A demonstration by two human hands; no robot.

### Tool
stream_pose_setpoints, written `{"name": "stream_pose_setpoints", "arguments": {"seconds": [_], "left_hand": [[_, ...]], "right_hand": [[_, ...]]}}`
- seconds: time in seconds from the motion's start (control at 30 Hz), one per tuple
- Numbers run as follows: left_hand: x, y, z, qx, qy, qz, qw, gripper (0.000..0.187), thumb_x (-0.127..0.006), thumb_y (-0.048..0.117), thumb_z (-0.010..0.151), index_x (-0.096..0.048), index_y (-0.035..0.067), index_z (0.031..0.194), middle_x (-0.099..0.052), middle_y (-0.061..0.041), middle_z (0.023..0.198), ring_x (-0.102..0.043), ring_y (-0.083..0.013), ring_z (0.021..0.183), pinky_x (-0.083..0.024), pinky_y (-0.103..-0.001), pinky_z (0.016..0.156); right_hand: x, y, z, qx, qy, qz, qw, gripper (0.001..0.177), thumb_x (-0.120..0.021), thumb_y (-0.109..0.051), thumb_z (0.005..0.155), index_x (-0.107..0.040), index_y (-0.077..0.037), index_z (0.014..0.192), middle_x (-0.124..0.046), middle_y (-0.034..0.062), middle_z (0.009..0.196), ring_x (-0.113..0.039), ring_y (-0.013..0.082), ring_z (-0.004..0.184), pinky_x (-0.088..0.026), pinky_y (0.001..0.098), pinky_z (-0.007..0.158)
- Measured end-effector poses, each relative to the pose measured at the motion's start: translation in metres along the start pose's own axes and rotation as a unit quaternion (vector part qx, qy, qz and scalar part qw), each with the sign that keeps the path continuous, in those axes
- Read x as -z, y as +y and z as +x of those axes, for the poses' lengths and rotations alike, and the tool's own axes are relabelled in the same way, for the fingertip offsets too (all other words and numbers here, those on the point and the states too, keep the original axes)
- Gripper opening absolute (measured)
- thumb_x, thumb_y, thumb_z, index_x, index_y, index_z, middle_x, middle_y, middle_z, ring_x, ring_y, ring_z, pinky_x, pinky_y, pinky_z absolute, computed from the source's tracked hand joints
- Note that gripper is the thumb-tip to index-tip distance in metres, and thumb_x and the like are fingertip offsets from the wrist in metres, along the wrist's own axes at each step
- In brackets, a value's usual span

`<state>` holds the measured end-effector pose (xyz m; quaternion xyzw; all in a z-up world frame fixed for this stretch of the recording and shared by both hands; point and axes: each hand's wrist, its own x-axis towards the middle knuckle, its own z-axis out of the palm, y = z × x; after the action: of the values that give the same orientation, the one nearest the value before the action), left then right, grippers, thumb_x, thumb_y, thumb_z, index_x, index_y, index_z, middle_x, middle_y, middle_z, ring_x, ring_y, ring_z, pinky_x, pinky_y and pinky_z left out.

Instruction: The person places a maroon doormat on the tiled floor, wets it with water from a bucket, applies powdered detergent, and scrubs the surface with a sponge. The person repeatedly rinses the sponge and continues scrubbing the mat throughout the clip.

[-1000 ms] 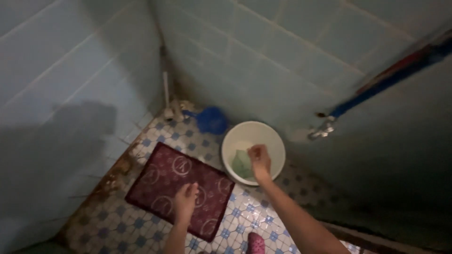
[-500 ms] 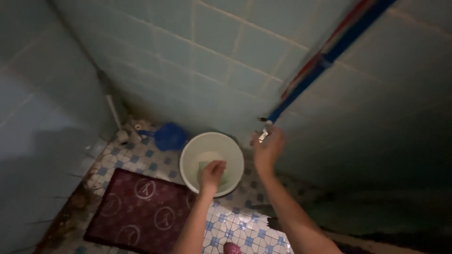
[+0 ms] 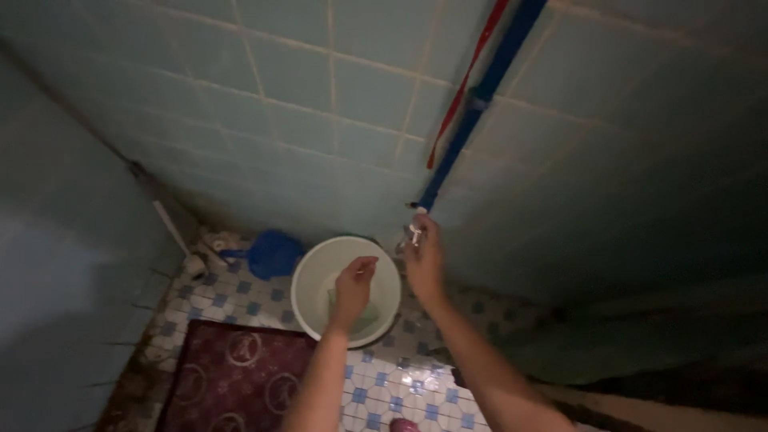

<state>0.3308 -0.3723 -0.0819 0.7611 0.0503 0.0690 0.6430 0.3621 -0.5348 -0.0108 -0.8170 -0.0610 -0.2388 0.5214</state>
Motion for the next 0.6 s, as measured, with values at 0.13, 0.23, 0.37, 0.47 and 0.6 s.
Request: {"name": "stream_pose_setpoints", "arguments": {"seconds": [0.13, 0.23, 0.37, 0.47, 0.6], "left_hand": [[0.007, 0.007, 0.005, -0.017, -0.035, 0.017, 0.999, 0.025, -0.062, 0.023, 0.100, -0.075, 0.011, 0.118, -0.079, -0.007, 0.101, -0.074, -0.0164, 0.085, -0.055, -0.031, 0.073], [0.010, -0.004, 0.014, -0.043, -0.032, 0.026, 0.998, 0.025, -0.063, 0.024, 0.102, -0.075, 0.010, 0.118, -0.078, -0.009, 0.104, -0.073, -0.0211, 0.089, -0.056, -0.034, 0.077], [0.016, -0.006, 0.015, -0.014, -0.033, 0.080, 0.996, 0.025, -0.062, 0.025, 0.101, -0.076, 0.013, 0.118, -0.079, -0.009, 0.108, -0.076, -0.0238, 0.098, -0.058, -0.035, 0.082], [0.011, -0.018, 0.018, -0.021, -0.030, 0.101, 0.994, 0.026, -0.061, 0.026, 0.102, -0.076, 0.013, 0.119, -0.079, -0.010, 0.112, -0.075, -0.0263, 0.104, -0.057, -0.036, 0.086], [0.004, -0.020, 0.019, -0.039, -0.027, 0.067, 0.997, 0.028, -0.059, 0.027, 0.104, -0.074, 0.011, 0.121, -0.077, -0.011, 0.117, -0.073, -0.0281, 0.111, -0.055, -0.037, 0.092]], "right_hand": [[-0.002, 0.006, -0.001, 0.052, 0.007, -0.020, 0.998, 0.050, -0.055, 0.003, 0.094, -0.045, -0.002, 0.142, -0.062, 0.0228, 0.134, -0.064, 0.0367, 0.121, -0.050, 0.0386, 0.098], [-0.001, 0.001, 0.003, -0.024, -0.014, -0.036, 0.999, 0.050, -0.054, 0.000, 0.093, -0.046, -0.007, 0.142, -0.065, 0.0203, 0.131, -0.068, 0.0333, 0.114, -0.052, 0.0367, 0.096], [-0.001, 0.005, -0.001, -0.032, -0.025, -0.011, 0.999, 0.050, -0.056, -0.001, 0.094, -0.046, -0.010, 0.142, -0.064, 0.0202, 0.133, -0.068, 0.0329, 0.115, -0.052, 0.0368, 0.096], [0.001, 0.012, -0.002, -0.017, -0.028, 0.006, 0.999, 0.051, -0.055, 0.000, 0.095, -0.045, -0.009, 0.144, -0.064, 0.0205, 0.134, -0.067, 0.0335, 0.118, -0.051, 0.0376, 0.099], [0.002, 0.013, 0.001, -0.013, -0.028, 0.004, 1.000, 0.050, -0.055, 0.001, 0.095, -0.045, -0.009, 0.143, -0.064, 0.0206, 0.134, -0.067, 0.0337, 0.117, -0.051, 0.0365, 0.100]]}}
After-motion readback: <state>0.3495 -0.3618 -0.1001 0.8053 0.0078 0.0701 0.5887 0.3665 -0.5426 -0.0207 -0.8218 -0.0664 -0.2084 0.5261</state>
